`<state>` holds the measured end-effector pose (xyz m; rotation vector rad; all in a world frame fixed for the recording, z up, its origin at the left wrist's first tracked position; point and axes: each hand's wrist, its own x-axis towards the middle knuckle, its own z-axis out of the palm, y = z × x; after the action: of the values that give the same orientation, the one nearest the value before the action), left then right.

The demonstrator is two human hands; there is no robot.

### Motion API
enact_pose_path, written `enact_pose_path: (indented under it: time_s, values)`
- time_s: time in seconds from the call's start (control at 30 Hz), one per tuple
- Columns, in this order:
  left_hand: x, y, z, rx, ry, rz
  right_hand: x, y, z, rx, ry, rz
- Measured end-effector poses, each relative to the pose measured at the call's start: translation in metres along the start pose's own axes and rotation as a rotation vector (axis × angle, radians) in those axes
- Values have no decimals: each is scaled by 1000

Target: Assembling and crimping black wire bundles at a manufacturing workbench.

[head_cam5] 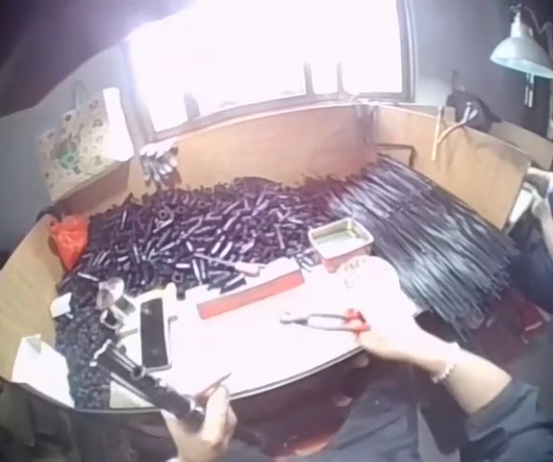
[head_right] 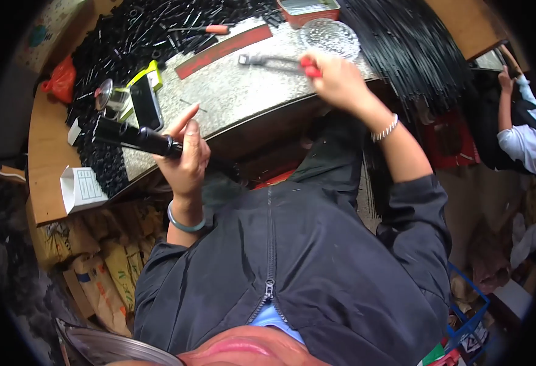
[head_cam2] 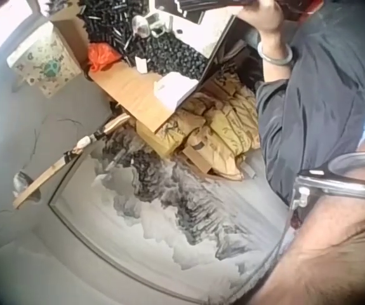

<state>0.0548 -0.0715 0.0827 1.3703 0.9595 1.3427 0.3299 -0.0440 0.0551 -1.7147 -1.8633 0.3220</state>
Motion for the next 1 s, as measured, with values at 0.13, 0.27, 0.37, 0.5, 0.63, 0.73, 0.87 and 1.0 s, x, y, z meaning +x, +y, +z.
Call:
enact_pose_path:
  time_s: [0.13, 0.27, 0.37, 0.5, 0.63, 0.73, 0.87, 1.0]
  values:
    - [1, 1, 6, -34, -33, 43, 53, 40, -25, -437, -67, 213]
    - [0, 2, 7, -11, -23, 46, 75, 44, -13, -507, -122, 240]
    - [-1, 5, 8, -38, -11, 7, 82, 42, -5, -547, -143, 250]
    - [2, 1, 7, 83, -71, 133, 79, 51, -6, -526, -85, 248]
    - [2, 4, 9, 41, -77, 133, 77, 52, -10, -482, 1, 220]
    - [2, 2, 9, 29, -78, 118, 73, 51, -15, -458, 47, 200]
    - [4, 2, 13, 31, -93, 123, 61, 51, -19, -275, 231, 89]
    - [1, 1, 14, 1, -110, 108, 18, -20, -12, 859, -72, 87]
